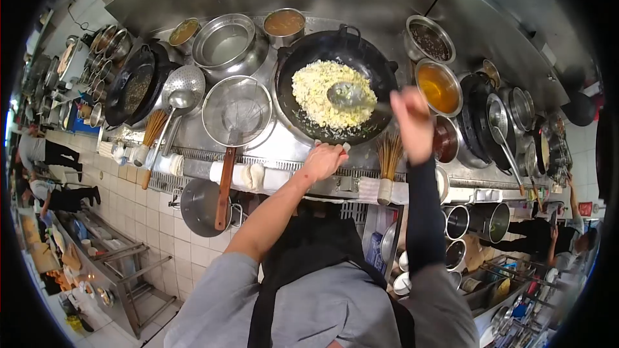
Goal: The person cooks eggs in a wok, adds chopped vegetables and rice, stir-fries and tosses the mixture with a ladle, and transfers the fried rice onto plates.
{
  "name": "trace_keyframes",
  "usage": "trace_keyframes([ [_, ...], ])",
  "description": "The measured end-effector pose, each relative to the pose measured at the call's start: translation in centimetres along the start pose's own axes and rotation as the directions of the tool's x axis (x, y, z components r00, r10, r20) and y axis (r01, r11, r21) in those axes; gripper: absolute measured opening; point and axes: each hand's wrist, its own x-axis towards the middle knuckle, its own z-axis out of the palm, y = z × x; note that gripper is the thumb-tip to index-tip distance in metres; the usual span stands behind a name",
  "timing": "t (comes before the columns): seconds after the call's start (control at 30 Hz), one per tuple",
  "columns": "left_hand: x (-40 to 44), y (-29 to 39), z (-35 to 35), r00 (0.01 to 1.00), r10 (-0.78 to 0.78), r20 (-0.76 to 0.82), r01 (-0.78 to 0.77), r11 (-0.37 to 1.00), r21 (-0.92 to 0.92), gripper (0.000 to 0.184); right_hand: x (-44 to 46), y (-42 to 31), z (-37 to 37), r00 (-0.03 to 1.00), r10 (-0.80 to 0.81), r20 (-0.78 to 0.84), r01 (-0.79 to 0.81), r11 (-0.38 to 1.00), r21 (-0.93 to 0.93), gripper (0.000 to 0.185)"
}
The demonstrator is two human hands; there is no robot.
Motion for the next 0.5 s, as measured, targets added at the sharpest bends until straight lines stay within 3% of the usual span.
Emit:
trace_keyframes([
  [0.03,0.1,-0.5,0.7,0.999,0.025,-0.022,-0.025,1.000,-0.001,0.032,4.6,1.9,1.8,0.960,0.223,0.170,-0.250,0.955,0.159,0.033],
  [0.07,0.0,-0.4,1.1,0.999,0.030,-0.032,-0.030,1.000,-0.005,0.032,8.5,2.1,3.9,0.956,0.185,0.229,-0.282,0.801,0.528,0.040],
  [0.1,-0.2,-0.4,1.3,0.999,0.034,-0.039,-0.035,0.999,-0.007,0.033,12.1,2.4,5.5,0.986,0.153,0.067,-0.163,0.805,0.570,0.048],
  [0.13,0.1,-0.6,1.2,0.998,0.044,-0.050,-0.044,0.999,-0.007,0.033,14.7,1.4,6.0,0.964,0.263,-0.038,-0.181,0.755,0.630,0.052],
  [0.2,-0.1,-0.1,1.0,0.999,0.005,-0.036,-0.005,1.000,0.021,0.033,16.3,-1.9,4.7,0.966,0.239,-0.097,-0.103,0.704,0.703,0.050],
  [0.27,0.0,0.0,1.0,0.999,-0.016,-0.048,0.017,1.000,0.017,0.033,14.7,1.2,8.1,0.956,0.128,-0.264,0.048,0.821,0.570,0.046],
  [0.3,0.1,-0.4,2.0,0.989,0.055,-0.140,-0.044,0.996,0.083,0.034,14.1,4.0,10.1,0.986,0.156,-0.066,-0.083,0.784,0.615,0.044],
  [0.33,-0.2,0.1,2.2,0.992,0.040,-0.119,-0.033,0.997,0.067,0.034,13.6,6.9,12.1,0.975,0.177,0.136,-0.223,0.755,0.616,0.042],
  [0.4,-0.1,0.1,1.8,0.995,-0.001,-0.099,0.006,0.999,0.047,0.034,16.3,3.8,10.7,0.972,0.229,0.053,-0.214,0.771,0.600,0.042],
  [0.43,0.1,0.0,1.7,0.998,-0.020,-0.056,0.021,0.999,0.026,0.033,17.4,2.9,9.6,0.937,0.343,0.069,-0.295,0.670,0.681,0.043],
  [0.5,0.3,0.0,1.9,0.996,-0.014,-0.090,0.016,1.000,0.019,0.033,16.3,2.9,6.6,0.951,0.291,-0.102,-0.127,0.673,0.728,0.041],
])
